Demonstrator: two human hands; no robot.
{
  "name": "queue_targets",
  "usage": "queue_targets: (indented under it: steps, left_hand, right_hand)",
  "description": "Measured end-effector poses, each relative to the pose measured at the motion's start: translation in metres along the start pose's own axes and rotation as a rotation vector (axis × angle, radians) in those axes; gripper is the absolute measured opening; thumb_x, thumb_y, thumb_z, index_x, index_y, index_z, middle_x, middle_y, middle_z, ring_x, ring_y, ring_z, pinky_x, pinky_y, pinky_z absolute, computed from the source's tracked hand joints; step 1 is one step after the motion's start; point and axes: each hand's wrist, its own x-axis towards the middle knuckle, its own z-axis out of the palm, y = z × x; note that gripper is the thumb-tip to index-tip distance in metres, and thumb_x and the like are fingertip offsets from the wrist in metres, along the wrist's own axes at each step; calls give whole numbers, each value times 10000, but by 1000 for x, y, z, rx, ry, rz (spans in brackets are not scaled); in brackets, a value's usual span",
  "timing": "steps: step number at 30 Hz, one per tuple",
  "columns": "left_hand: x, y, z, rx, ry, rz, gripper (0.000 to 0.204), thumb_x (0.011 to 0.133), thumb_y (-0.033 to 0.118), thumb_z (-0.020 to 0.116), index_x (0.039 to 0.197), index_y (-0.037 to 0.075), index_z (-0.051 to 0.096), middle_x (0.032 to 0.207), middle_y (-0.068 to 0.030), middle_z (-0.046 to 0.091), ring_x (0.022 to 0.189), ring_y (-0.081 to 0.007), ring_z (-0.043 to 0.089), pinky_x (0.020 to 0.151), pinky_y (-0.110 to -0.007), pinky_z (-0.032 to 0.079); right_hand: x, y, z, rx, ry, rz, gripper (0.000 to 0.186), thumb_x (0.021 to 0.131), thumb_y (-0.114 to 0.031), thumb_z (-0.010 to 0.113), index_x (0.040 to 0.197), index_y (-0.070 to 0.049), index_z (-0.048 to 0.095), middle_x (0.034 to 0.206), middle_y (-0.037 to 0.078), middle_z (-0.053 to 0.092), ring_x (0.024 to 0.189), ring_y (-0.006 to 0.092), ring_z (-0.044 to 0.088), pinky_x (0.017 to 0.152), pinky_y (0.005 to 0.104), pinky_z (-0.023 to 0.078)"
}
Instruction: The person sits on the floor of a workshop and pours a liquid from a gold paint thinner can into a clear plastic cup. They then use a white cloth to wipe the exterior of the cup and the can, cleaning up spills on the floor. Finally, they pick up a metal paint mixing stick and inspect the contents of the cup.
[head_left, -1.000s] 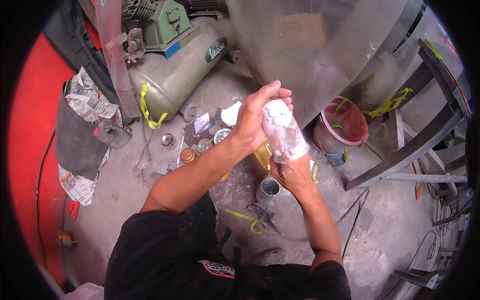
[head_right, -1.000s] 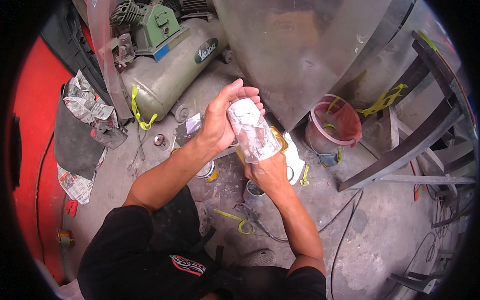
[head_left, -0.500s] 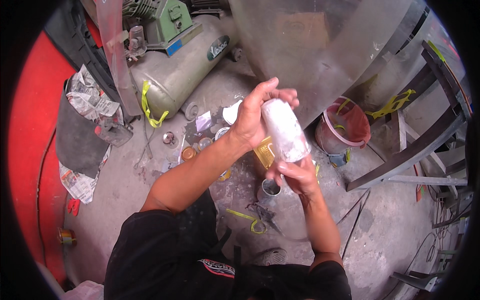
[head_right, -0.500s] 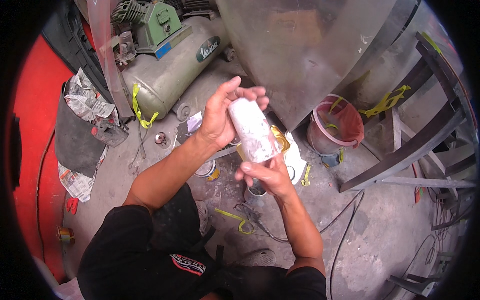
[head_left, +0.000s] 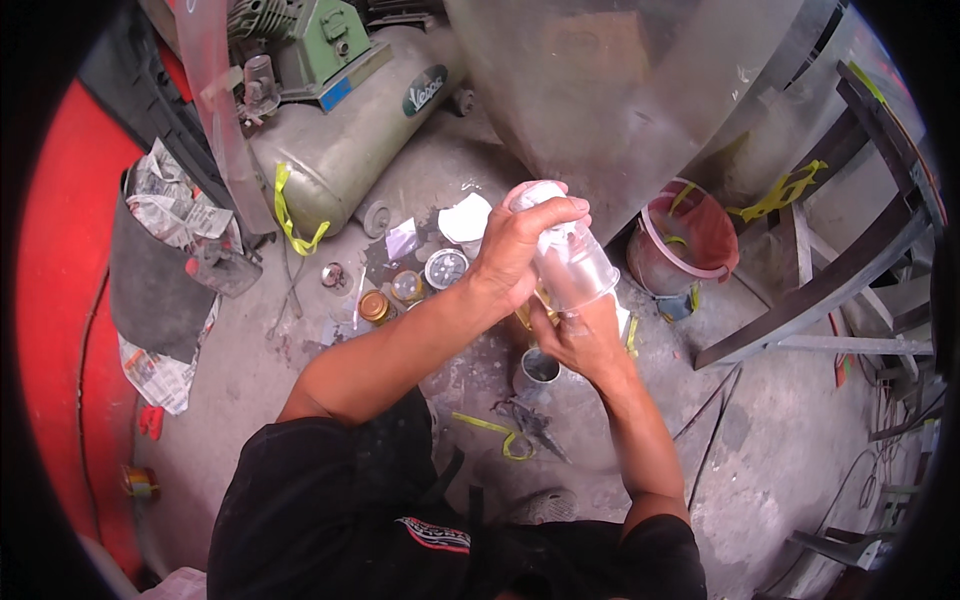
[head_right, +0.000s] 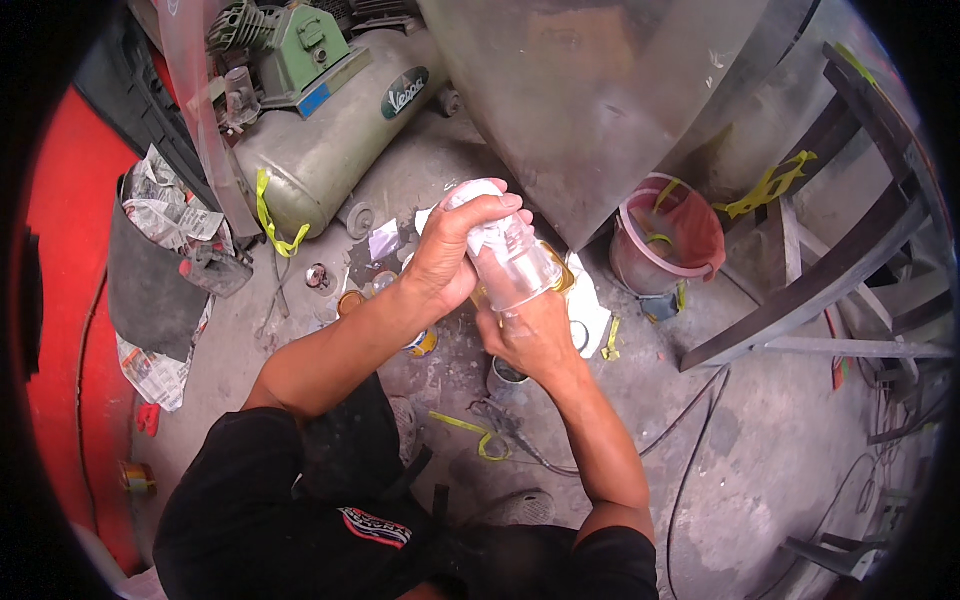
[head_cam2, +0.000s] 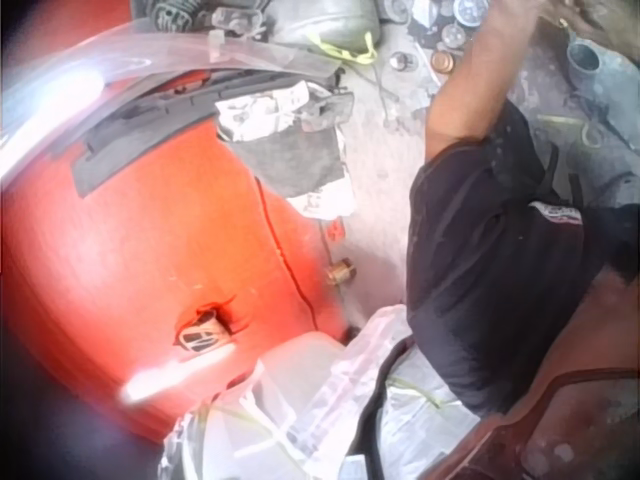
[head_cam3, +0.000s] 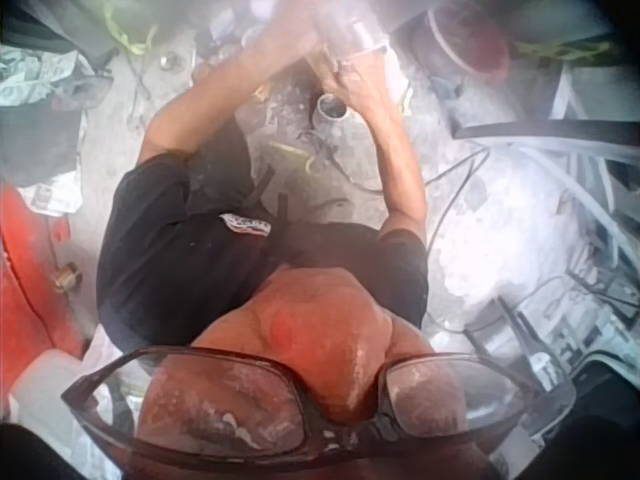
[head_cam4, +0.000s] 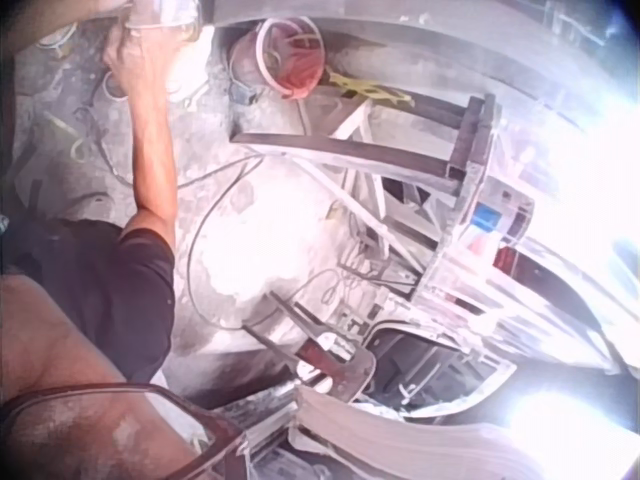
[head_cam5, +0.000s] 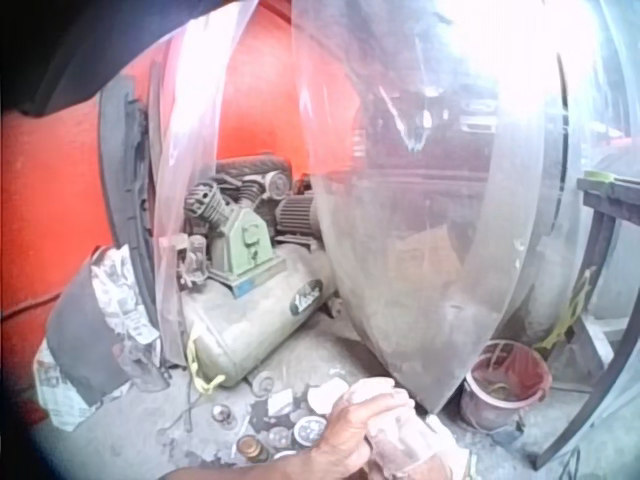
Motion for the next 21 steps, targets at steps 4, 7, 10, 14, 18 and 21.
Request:
queue_targets:
  steps: [4, 7, 10, 14, 18, 21]
  left_hand:
    - [-1, 4, -3, -25, -19, -28, 363, 804, 76, 733, 1121, 35, 563, 951, -113, 663, 916, -243, 676, 896, -420, 559]
    - [0, 7, -2, -5, -34, -7, 361, 807, 78, 721, 1127, 33, 560, 951, -121, 663, 920, -254, 676, 921, -436, 556]
    - [0, 11, 1, 11, -62, 30, 368, 807, 73, 714, 1138, 29, 558, 963, -129, 660, 927, -267, 675, 931, -443, 552]
    - [4, 15, -1, 48, -139, 46, 396, 818, 98, 726, 1170, 23, 559, 1035, -137, 647, 980, -264, 655, 951, -443, 532]
    - [3, 5, 4, 64, -44, 198, 541, 805, 143, 803, 1231, -20, 512, 1141, -131, 600, 1083, -225, 593, 973, -366, 477]
    - [0, 8, 8, 24, -48, 47, 530, 870, 301, 772, 1242, 13, 527, 1136, -82, 593, 1090, -192, 562, 980, -361, 453]
  right_hand:
    - [-6, -23, 7, 570, -61, 309, 716, 765, 2, 701, 1427, -36, 431, 1156, 173, 623, 763, 249, 698, 587, 329, 545]
    - [-13, -30, 11, 1004, -78, 480, 775, 803, 16, 681, 1476, -16, 299, 1160, 183, 608, 732, 220, 692, 552, 297, 531]
    - [-8, -41, 0, 1512, -63, 651, 832, 821, 6, 664, 1499, -8, 180, 1186, 211, 594, 746, 231, 692, 540, 302, 542]
    - [-5, -31, -7, 1788, 8, 672, 699, 878, -45, 641, 1467, -14, 266, 1134, 198, 619, 777, 291, 709, 531, 341, 576]
    - [-1, -30, 0, 875, 249, 520, 420, 892, -31, 676, 1289, -10, 541, 1096, 133, 665, 759, 215, 707, 570, 289, 540]
    - [-4, -5, -4, -127, 284, 72, 440, 794, -34, 715, 1223, -95, 633, 1147, 164, 661, 825, 272, 692, 613, 340, 553]
